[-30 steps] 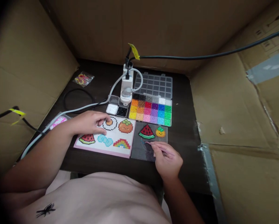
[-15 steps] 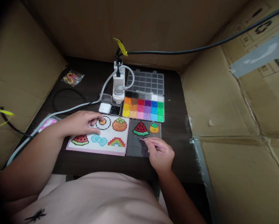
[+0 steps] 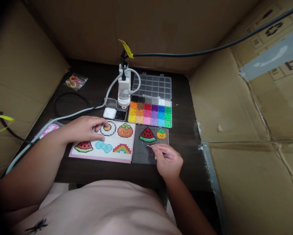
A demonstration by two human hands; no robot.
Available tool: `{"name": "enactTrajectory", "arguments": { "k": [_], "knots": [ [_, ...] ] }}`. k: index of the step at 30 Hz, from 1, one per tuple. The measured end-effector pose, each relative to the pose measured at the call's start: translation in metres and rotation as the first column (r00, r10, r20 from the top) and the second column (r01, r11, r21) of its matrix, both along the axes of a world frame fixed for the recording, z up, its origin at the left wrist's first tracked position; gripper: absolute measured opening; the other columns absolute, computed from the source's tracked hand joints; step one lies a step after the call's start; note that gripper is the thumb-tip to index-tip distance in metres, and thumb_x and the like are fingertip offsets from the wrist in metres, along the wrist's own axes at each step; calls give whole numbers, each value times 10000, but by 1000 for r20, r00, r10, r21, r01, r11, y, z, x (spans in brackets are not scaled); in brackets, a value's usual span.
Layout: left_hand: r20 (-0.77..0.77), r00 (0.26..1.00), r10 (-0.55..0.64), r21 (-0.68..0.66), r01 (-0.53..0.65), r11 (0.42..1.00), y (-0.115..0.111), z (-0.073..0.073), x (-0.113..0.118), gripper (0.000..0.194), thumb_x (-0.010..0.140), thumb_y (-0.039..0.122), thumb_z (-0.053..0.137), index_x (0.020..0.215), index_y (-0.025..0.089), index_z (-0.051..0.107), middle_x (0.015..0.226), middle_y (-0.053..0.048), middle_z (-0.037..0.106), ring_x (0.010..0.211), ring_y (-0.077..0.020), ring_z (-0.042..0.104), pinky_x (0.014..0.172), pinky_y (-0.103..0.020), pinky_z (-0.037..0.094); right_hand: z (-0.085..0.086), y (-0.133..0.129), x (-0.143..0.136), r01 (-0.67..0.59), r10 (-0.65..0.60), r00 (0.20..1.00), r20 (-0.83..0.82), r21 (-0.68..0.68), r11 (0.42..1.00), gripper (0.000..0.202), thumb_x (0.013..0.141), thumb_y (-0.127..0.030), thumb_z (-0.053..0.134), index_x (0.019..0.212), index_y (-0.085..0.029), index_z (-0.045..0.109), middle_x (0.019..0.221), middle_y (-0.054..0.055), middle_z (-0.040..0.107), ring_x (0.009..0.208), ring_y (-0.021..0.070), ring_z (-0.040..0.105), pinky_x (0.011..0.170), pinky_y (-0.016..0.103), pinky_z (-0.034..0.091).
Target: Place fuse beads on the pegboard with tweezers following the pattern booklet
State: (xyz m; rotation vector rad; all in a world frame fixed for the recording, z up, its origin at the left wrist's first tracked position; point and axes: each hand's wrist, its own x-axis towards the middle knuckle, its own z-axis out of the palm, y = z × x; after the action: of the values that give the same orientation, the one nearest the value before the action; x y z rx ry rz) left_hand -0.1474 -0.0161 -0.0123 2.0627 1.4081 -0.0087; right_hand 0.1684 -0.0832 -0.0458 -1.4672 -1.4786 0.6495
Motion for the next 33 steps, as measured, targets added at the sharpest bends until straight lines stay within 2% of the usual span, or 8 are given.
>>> {"name": "enactTrajectory", "arguments": {
  "k": [5, 10, 21, 26, 33],
  "knots": [
    [7, 1000, 1, -2, -1, 1000, 0, -1, 0, 356, 717, 435, 663, 1005, 230, 620, 759, 21, 558, 681, -133, 517, 612, -244, 325, 0, 0, -1, -3, 3, 999, -34, -6, 1000, 92, 778, -219, 683, 709, -172, 719, 711, 58, 716, 614, 163, 668, 505, 269, 544],
    [3, 1000, 1, -2, -1, 1000, 0, -1, 0, 362, 716, 436, 662, 1008, 228, 620, 759, 22, 559, 674, -131, 516, 613, -243, 324, -1, 1, 0, -18, 18, 1000, -20, 15, 1000, 98, 780, -201, 680, 695, -171, 719, 702, 57, 716, 636, 164, 674, 578, 289, 571],
    [15, 1000, -3, 13, 2, 1000, 0, -2, -1, 345, 717, 432, 666, 995, 234, 618, 755, 28, 557, 676, -131, 518, 612, -242, 330, -1, 0, 1, -15, 16, 998, -59, 21, 1000, 70, 777, -179, 679, 724, -167, 723, 722, 59, 713, 615, 158, 664, 514, 266, 544],
    [8, 1000, -6, 11, 6, 1000, -1, -1, 0, 344, 717, 432, 671, 989, 229, 618, 748, 30, 555, 668, -128, 513, 607, -242, 327, -1, 0, 1, 1, -1, 998, -62, -5, 1000, 74, 778, -182, 678, 726, -159, 726, 727, 59, 714, 545, 131, 632, 473, 245, 514],
    [2, 1000, -14, 25, 13, 1000, 0, -1, -1, 348, 723, 431, 669, 1002, 230, 618, 754, 31, 556, 672, -126, 516, 611, -239, 334, 0, 0, 1, -15, 15, 1000, -15, -23, 1000, 95, 779, -211, 679, 713, -165, 731, 713, 62, 720, 648, 171, 680, 541, 268, 554]
  ]
}}
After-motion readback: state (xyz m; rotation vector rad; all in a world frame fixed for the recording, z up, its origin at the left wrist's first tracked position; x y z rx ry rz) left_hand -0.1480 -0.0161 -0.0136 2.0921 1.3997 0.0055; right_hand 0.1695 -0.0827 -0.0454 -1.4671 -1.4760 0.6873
